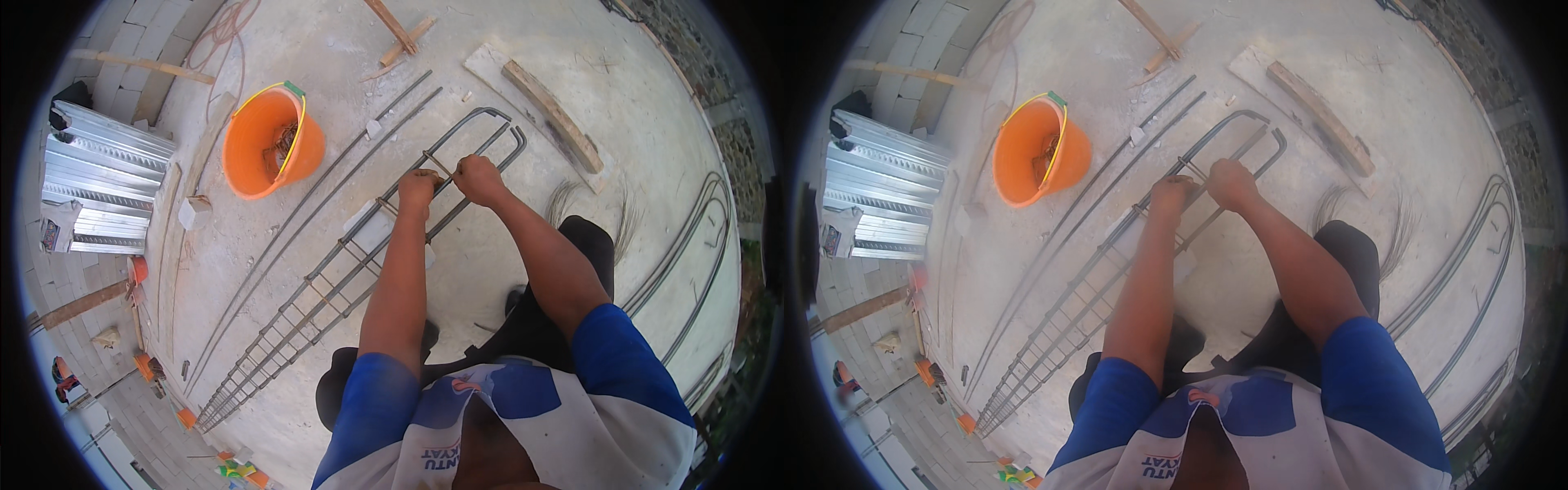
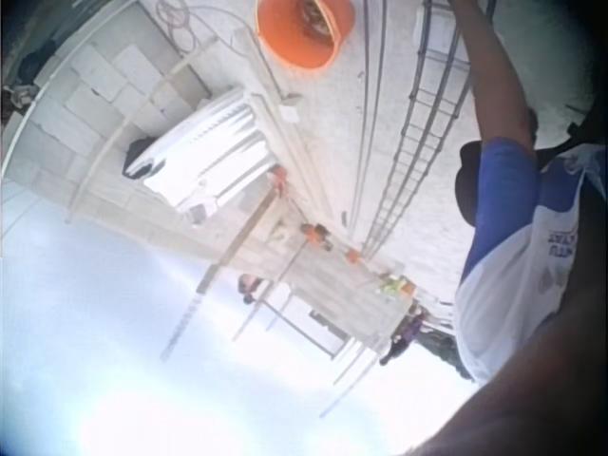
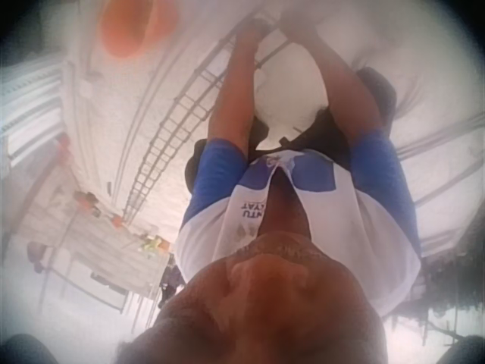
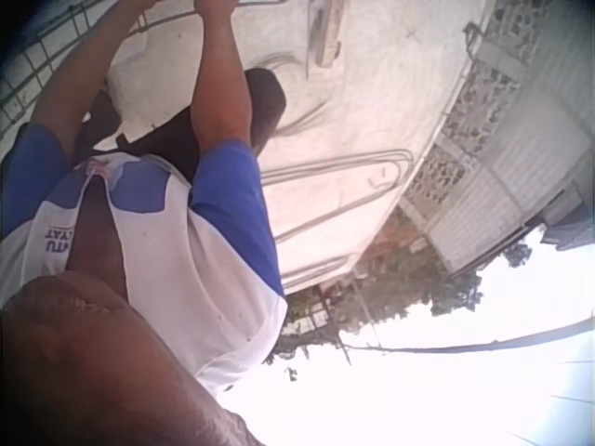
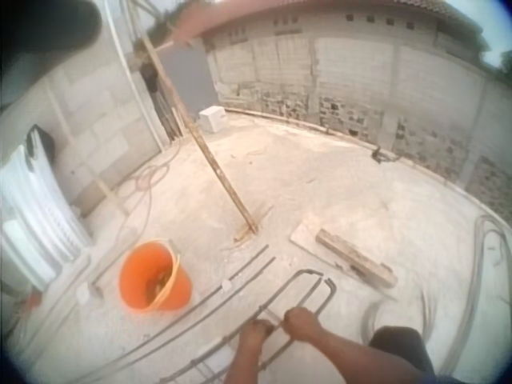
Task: The person bends a long steel rebar rod into a U-shape using a wooden block as a fulcrum, then places it into a rebar ladder frame. They repeat this process to form multiple U-shaped stirrups and insert them into the frame. Finally, they use pliers to twist wire ties around the intersections to secure the rebar cage.
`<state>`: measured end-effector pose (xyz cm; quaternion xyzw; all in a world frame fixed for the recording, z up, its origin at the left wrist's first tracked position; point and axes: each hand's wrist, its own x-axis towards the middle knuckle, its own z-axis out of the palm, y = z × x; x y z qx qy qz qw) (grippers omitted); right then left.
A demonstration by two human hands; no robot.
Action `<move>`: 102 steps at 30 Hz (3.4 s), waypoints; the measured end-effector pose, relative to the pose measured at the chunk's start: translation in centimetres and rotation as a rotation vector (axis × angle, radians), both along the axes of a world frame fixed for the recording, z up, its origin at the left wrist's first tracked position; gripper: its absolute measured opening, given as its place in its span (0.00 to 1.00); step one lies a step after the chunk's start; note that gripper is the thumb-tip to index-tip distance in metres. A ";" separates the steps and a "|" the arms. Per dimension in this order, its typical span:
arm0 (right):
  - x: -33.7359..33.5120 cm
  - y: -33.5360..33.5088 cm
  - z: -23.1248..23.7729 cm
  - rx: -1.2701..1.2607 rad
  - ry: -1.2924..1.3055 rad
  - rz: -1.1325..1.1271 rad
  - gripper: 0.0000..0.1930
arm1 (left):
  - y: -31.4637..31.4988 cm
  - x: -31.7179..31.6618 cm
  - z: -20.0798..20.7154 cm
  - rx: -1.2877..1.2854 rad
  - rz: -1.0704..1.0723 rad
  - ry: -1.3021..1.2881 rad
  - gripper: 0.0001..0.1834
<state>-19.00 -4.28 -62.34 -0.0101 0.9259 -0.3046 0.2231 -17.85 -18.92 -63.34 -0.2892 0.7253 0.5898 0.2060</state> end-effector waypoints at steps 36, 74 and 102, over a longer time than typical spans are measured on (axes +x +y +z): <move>0.7 -0.1 0.5 -0.077 -0.018 -0.023 0.11 | 0.0 1.5 1.4 0.256 0.016 0.092 0.19; 3.8 0.3 -1.5 -0.254 0.151 0.068 0.10 | 1.6 -1.6 4.4 -0.598 -0.646 0.348 0.25; 25.4 34.2 -5.0 0.303 -0.397 -0.664 0.23 | 1.8 -1.0 1.9 -0.931 -1.232 0.614 0.07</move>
